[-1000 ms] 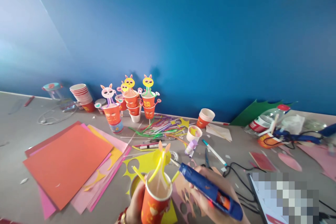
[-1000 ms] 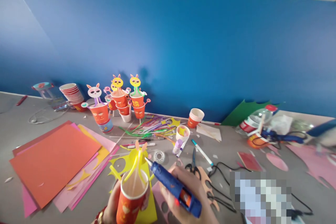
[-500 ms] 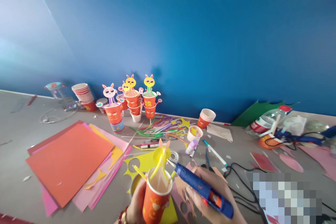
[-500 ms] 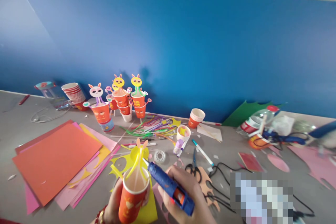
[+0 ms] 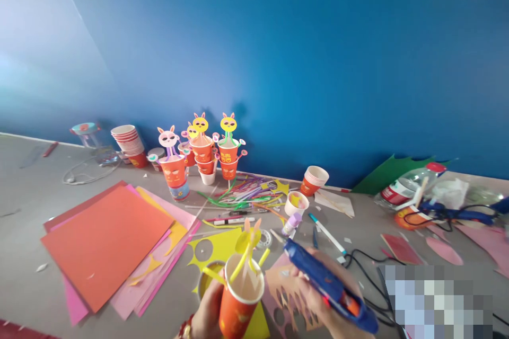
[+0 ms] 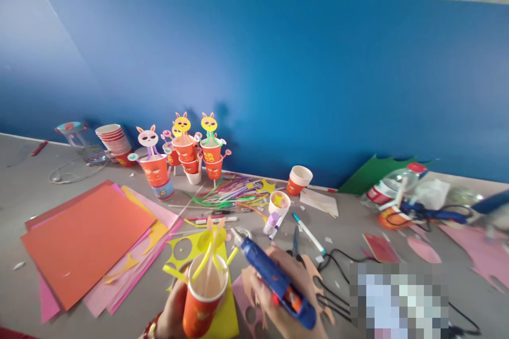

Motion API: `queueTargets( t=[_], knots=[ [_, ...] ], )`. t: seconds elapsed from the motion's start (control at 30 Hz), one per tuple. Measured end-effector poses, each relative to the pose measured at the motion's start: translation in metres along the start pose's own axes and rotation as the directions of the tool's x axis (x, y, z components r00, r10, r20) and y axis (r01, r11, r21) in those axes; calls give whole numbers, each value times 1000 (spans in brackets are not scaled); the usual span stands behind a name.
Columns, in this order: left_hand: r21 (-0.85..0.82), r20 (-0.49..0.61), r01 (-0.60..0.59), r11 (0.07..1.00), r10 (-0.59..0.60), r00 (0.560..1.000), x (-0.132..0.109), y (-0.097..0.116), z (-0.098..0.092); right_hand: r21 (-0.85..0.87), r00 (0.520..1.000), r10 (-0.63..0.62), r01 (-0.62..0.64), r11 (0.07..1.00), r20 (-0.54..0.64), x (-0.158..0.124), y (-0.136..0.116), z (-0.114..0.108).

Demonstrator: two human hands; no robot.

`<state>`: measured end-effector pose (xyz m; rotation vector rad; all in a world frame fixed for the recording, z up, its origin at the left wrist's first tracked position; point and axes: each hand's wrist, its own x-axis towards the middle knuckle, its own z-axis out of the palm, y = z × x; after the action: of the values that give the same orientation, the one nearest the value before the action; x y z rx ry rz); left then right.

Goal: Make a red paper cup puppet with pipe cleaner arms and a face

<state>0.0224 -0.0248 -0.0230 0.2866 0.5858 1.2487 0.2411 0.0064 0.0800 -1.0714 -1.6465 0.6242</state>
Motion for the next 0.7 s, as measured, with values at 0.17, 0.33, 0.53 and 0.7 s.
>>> queueTargets(
  t=[0.17,0.33,0.53,0.7],
  knots=[
    [31,90,-79,996,76,993,-4,10,19,-46,943,139,-160,986,-303,22,26,-23],
    [49,16,-88,995,88,996,-2,13,15,-506,906,211,-386,771,-368,63,102,-95],
    [-48,-84,-25,999,21,996,-5,7,10,-771,908,337,-397,498,-250,79,172,-123],
    [18,-89,-88,996,90,992,-3,3,7,-839,900,378,-371,398,-218,96,194,-111]
  ],
)
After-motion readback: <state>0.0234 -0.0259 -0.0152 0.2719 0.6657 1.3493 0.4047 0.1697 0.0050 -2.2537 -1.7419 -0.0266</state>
